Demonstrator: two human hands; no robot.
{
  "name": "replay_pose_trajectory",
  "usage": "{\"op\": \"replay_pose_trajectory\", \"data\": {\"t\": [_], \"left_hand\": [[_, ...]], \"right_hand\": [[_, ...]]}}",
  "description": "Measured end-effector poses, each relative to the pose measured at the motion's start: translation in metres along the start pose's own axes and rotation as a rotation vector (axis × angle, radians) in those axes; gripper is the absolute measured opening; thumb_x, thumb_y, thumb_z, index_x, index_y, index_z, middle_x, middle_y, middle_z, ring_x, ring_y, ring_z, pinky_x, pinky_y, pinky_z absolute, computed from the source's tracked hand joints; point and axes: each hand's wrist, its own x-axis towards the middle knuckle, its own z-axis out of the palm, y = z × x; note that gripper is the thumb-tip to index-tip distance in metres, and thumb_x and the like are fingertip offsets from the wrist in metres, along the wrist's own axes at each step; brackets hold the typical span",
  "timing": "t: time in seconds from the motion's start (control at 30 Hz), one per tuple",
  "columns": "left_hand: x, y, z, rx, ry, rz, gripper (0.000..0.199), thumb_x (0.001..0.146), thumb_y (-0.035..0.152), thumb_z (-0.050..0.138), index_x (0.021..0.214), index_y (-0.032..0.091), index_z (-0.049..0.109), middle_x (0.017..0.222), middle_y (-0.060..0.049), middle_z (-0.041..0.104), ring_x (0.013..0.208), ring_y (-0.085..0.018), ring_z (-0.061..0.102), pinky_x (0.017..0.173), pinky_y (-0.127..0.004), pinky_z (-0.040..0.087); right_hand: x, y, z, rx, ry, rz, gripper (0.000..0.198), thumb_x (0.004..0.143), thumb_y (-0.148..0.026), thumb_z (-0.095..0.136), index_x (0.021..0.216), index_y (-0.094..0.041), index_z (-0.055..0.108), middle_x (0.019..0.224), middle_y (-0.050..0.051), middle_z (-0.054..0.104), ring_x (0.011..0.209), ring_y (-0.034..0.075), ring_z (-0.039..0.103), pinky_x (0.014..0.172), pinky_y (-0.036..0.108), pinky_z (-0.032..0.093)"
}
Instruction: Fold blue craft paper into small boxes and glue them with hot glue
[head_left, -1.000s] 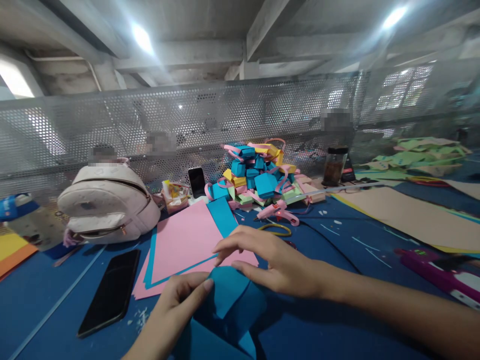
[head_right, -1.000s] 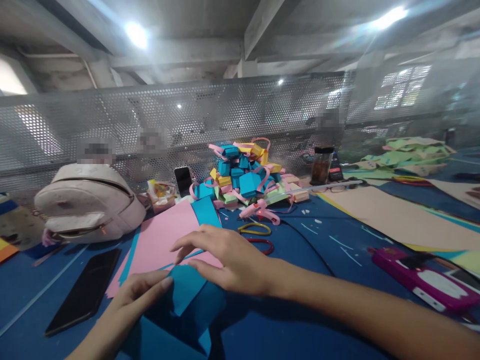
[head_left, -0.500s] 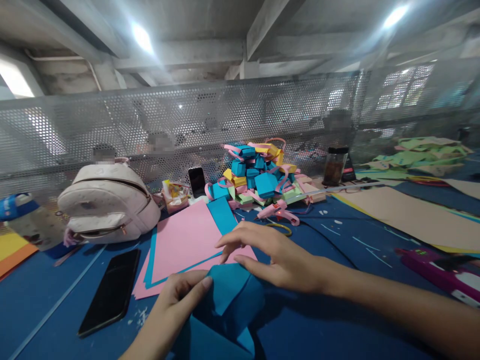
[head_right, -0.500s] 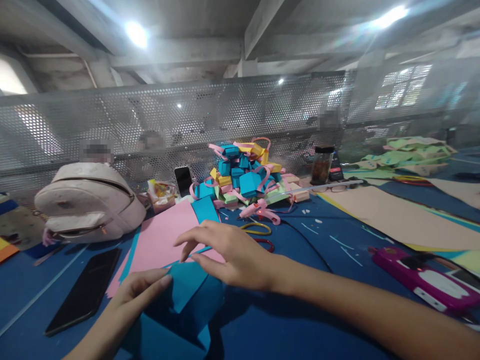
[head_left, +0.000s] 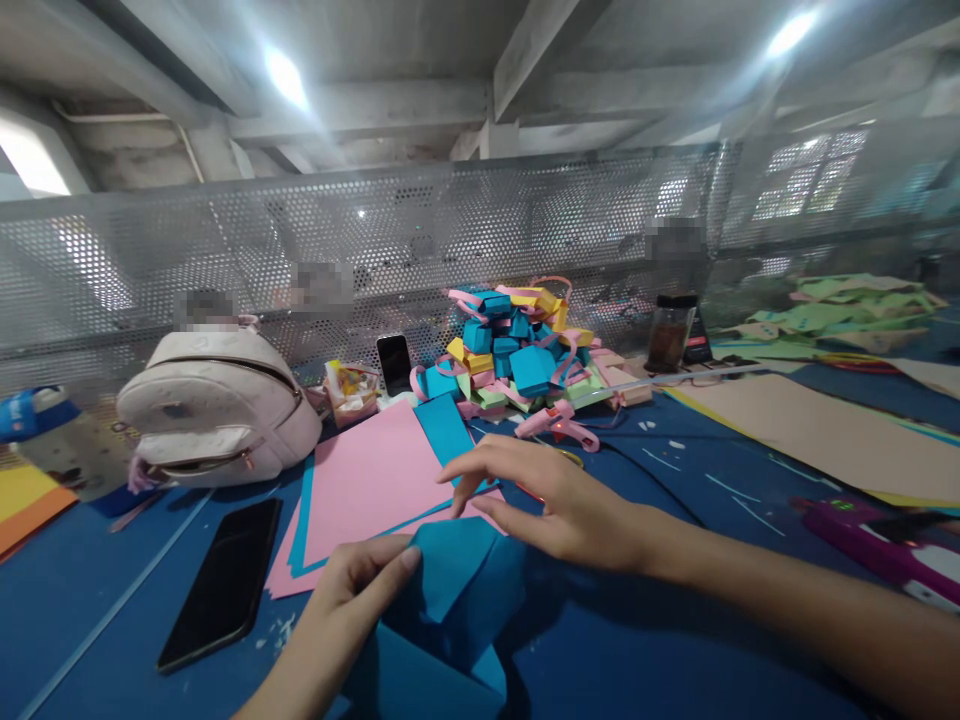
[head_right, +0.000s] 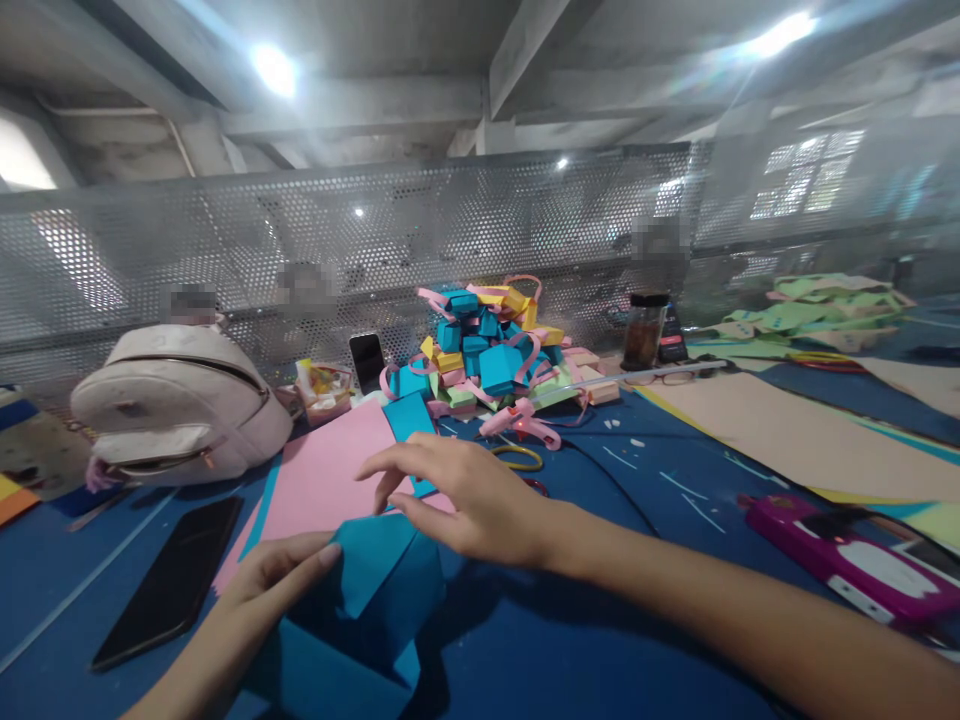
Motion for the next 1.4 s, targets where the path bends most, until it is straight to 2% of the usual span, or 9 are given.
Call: {"op": "replay_pose_trajectory", "data": {"t": [0.23,0.4,0.53,0.7,1.0,1.13,1.23,1.4], "left_hand": [[0.002,-0.001,-0.002,0.067,0.007,-0.016,0.055,0.078,0.067,0.062,0.068,0.013,0.065,0.060,0.001,0.042,0.060,-0.013,0.036,0.057,-0.024,0.031],[0.005,-0.001,-0.002,0.055,0.021,-0.022,0.057,0.073,0.069,0.064,0.061,0.014,0.058,0.059,0.002,0.040,0.060,-0.013,0.035,0.056,-0.024,0.028],[0.004,-0.001,-0.002,0.031,0.026,-0.020,0.055,0.075,0.067,0.064,0.059,0.015,0.056,0.058,0.002,0.038,0.058,-0.012,0.033,0.055,-0.024,0.027],[0.002,0.000,-0.002,-0.022,0.022,-0.034,0.050,0.077,0.062,0.065,0.065,0.015,0.062,0.058,0.001,0.044,0.059,-0.014,0.038,0.056,-0.024,0.031],[0.005,-0.004,-0.005,0.022,0.011,-0.020,0.053,0.079,0.065,0.061,0.066,0.014,0.058,0.061,0.001,0.045,0.062,-0.013,0.040,0.059,-0.023,0.031],[0.004,-0.006,-0.004,0.047,0.010,-0.015,0.055,0.077,0.067,0.063,0.063,0.014,0.058,0.058,0.002,0.042,0.058,-0.012,0.037,0.055,-0.023,0.029],[0.003,-0.007,-0.002,0.023,-0.007,0.013,0.052,0.080,0.061,0.063,0.060,0.014,0.059,0.055,0.002,0.042,0.057,-0.012,0.038,0.056,-0.023,0.032],[0.000,-0.004,0.000,-0.005,-0.059,0.020,0.050,0.083,0.058,0.063,0.061,0.013,0.062,0.055,0.002,0.046,0.056,-0.012,0.041,0.057,-0.023,0.035]], "right_hand": [[-0.001,0.004,0.000,0.007,0.018,-0.009,0.030,0.095,-0.012,0.052,0.124,-0.020,0.054,0.103,0.005,0.072,0.100,0.020,0.062,0.090,0.034,0.046],[-0.001,0.005,-0.002,0.001,0.010,-0.012,0.029,0.096,-0.013,0.051,0.124,-0.019,0.054,0.104,0.005,0.072,0.101,0.019,0.062,0.090,0.033,0.046],[-0.001,0.005,-0.004,-0.004,0.002,0.002,0.029,0.097,-0.014,0.051,0.125,-0.019,0.053,0.104,0.006,0.071,0.101,0.019,0.063,0.089,0.033,0.047],[-0.001,0.005,-0.005,-0.025,0.017,0.001,0.029,0.096,-0.013,0.052,0.125,-0.019,0.054,0.103,0.006,0.071,0.100,0.019,0.063,0.091,0.032,0.046],[-0.001,0.007,-0.006,-0.041,0.028,-0.012,0.029,0.096,-0.012,0.052,0.125,-0.017,0.054,0.101,0.006,0.071,0.099,0.018,0.062,0.091,0.032,0.044],[-0.001,0.005,-0.004,0.006,-0.001,-0.014,0.030,0.096,-0.012,0.051,0.125,-0.019,0.054,0.106,0.004,0.071,0.103,0.018,0.061,0.093,0.032,0.043],[0.000,0.001,-0.002,0.034,-0.021,-0.020,0.032,0.096,-0.011,0.052,0.126,-0.019,0.054,0.111,0.004,0.070,0.106,0.017,0.060,0.095,0.031,0.043],[-0.001,-0.006,0.002,0.051,-0.060,-0.022,0.033,0.094,-0.011,0.056,0.127,-0.015,0.056,0.116,0.007,0.068,0.109,0.016,0.058,0.096,0.030,0.044]]}}
